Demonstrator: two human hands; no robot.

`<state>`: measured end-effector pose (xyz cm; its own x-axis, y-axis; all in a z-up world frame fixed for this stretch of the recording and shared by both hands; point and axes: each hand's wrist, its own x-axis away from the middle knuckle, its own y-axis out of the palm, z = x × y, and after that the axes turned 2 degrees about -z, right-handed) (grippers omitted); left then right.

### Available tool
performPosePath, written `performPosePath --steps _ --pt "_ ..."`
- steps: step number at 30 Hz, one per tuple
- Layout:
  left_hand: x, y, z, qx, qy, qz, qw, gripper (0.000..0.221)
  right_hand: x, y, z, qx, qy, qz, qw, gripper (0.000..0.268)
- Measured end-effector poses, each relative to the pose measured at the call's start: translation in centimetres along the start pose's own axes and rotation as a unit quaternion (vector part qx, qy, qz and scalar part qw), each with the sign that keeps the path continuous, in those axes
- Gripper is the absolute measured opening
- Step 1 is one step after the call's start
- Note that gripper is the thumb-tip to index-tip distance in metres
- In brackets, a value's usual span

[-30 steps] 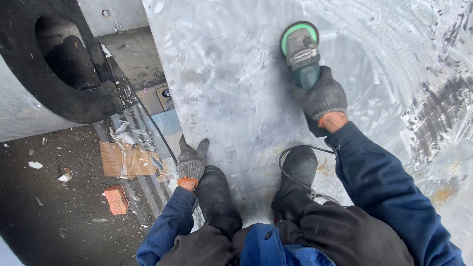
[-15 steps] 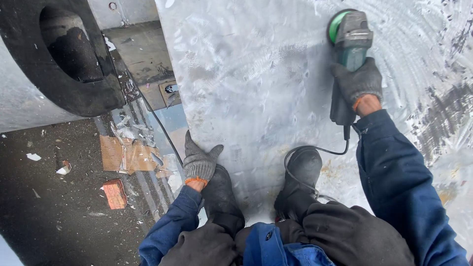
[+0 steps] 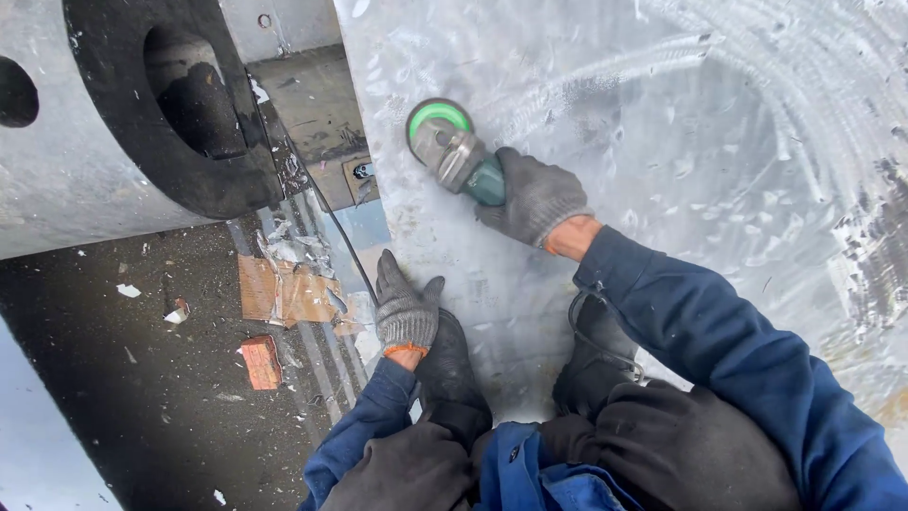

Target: Using an angle grinder to smooth or finish the surface of a large metal plate.

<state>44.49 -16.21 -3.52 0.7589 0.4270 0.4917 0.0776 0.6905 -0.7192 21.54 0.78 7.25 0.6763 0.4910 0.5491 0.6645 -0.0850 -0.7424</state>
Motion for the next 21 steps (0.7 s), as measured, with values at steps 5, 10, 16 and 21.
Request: performPosePath --steps 5,10,16,21 --pt "-0.5 -0.9 1.9 0.054 -0.053 -0.086 0.993 0.131 1.2 -2.7 13.5 -0.112 0.266 0.16 0.944 0.07" --pt "-1.4 -0.6 2.2 0.065 -0.064 -0.085 0.992 0.134 1.9 -4.2 15.8 -0.169 0.325 0.207 0.907 0.066" --pt "-0.8 0.3 0.9 0.09 -0.037 -0.061 0.993 0.127 -0.6 -0.7 0.2 -0.066 0.137 0.02 0.988 0.072" --pt "-1.0 1.0 -0.7 0.058 -0.006 -0.016 0.998 0.118 -1.5 0.4 1.0 -0.052 -0.015 0.01 0.999 0.075"
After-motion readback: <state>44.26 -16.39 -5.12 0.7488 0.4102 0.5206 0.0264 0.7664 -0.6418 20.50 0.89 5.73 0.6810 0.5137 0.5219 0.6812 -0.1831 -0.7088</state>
